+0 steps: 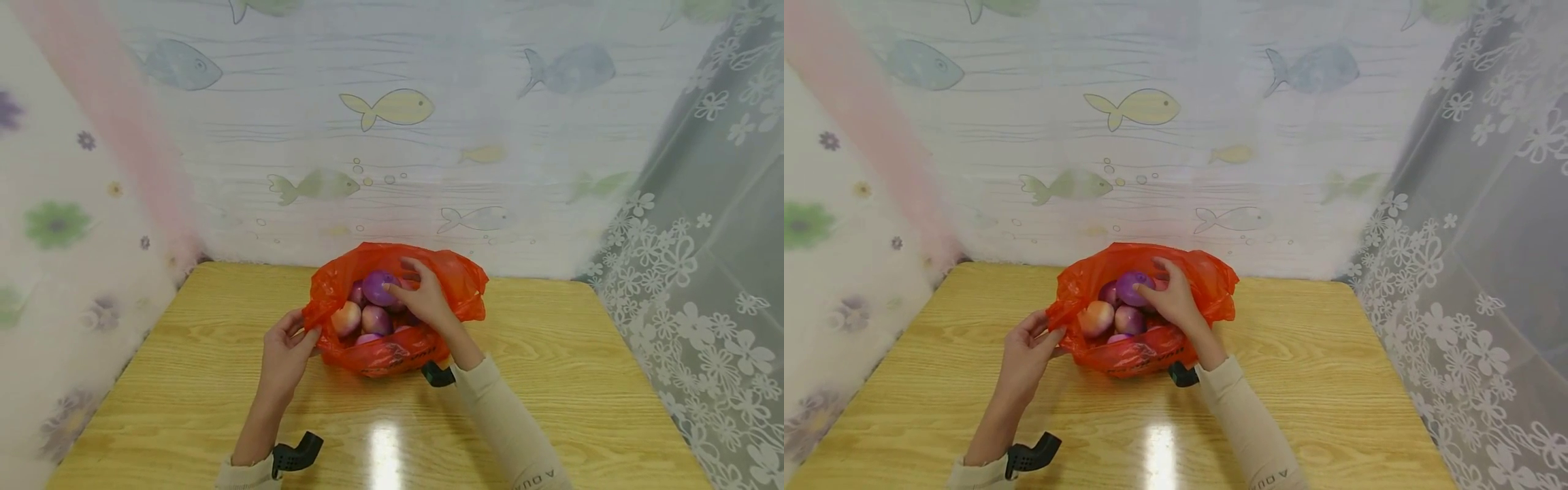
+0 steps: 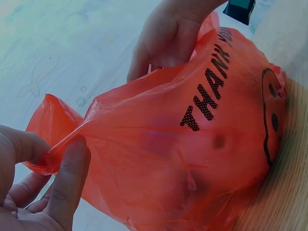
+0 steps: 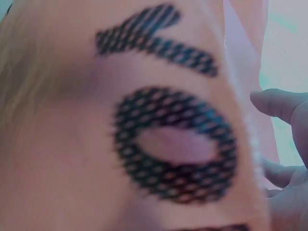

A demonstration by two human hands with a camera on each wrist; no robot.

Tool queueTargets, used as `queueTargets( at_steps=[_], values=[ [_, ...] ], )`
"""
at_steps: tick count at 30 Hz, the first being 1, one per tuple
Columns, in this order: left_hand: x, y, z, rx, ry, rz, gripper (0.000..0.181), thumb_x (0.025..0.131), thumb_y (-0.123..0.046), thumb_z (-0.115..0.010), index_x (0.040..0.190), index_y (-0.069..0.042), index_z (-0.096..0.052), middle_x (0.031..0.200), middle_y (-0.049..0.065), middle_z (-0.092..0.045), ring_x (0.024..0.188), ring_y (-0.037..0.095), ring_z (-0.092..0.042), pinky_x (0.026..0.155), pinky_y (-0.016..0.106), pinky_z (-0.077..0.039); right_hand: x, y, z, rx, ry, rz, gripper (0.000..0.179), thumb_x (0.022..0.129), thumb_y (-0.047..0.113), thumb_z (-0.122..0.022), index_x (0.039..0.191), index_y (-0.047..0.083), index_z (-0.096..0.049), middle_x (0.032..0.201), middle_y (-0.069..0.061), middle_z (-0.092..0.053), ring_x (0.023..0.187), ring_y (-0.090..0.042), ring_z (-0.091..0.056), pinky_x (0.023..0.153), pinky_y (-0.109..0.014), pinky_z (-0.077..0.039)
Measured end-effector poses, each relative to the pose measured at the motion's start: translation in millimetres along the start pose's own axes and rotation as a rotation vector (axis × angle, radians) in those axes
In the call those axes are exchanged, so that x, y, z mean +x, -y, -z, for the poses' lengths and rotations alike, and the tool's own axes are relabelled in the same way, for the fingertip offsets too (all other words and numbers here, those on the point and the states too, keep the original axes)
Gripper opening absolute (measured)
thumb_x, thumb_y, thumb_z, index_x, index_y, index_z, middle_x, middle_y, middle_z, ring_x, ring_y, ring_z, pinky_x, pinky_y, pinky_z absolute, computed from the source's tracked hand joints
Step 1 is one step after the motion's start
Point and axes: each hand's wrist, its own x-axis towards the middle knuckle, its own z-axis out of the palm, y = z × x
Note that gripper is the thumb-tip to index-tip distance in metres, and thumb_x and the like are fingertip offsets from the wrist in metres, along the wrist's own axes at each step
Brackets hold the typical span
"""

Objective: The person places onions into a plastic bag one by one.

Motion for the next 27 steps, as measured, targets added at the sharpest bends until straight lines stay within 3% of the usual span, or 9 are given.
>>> queueTargets(
  at_steps=[10, 16, 20, 23, 27],
  values=[
    [1.3, -1.9, 2.2, 0.017, 0.015, 0.014, 0.038, 0.098, 0.003, -0.061, 0.136, 0.0, -0.054, 0.132, 0.02, -0.059, 0.095, 0.006, -0.071, 0.077, 0.025, -0.062, -14.7, 7, 3, 0.029, 0.026, 0.07, 0.059, 0.095, 0.025, -0.071, 0.146, 0.004, -0.05, 0.145, -0.02, -0.053, 0.134, -0.04, -0.05, 0.109, -0.055, -0.047],
    [2.0, -5.5, 8.4, 0.088, 0.076, 0.02, 0.046, 0.097, -0.011, -0.069, 0.139, -0.002, -0.052, 0.131, 0.02, -0.059, 0.099, 0.013, -0.07, 0.081, 0.029, -0.062, -33.3, 29, 13, 0.04, 0.02, 0.131, 0.051, 0.099, 0.025, -0.068, 0.144, 0.007, -0.053, 0.146, -0.018, -0.053, 0.136, -0.04, -0.049, 0.11, -0.056, -0.045],
    [2.1, -9.3, 24.7, 0.17, 0.199, -0.003, 0.055, 0.099, -0.024, -0.069, 0.145, -0.002, -0.047, 0.131, 0.023, -0.06, 0.104, 0.024, -0.07, 0.085, 0.036, -0.062, -48.1, 47, 29, 0.039, -0.049, 0.223, 0.046, 0.099, 0.02, -0.067, 0.143, 0.009, -0.055, 0.146, -0.013, -0.055, 0.139, -0.033, -0.047, 0.116, -0.053, -0.039],
    [0.8, -11.5, 43.6, 0.244, 0.259, -0.071, 0.052, 0.102, -0.026, -0.063, 0.145, 0.0, -0.047, 0.129, 0.023, -0.062, 0.104, 0.024, -0.07, 0.087, 0.035, -0.061, -57.1, 51, 46, 0.039, -0.136, 0.325, 0.044, 0.099, 0.012, -0.066, 0.141, 0.004, -0.056, 0.143, -0.014, -0.057, 0.136, -0.031, -0.05, 0.118, -0.044, -0.039],
    [-1.4, -11.7, 66.8, 0.358, 0.184, -0.198, 0.042, 0.107, -0.024, -0.053, 0.142, -0.001, -0.052, 0.125, 0.021, -0.065, 0.101, 0.006, -0.069, 0.086, 0.02, -0.058, -67.1, 40, 71, 0.031, -0.294, 0.466, 0.038, 0.097, 0.0, -0.064, 0.135, -0.003, -0.059, 0.134, -0.021, -0.061, 0.127, -0.028, -0.057, 0.112, -0.03, -0.045]
  ],
)
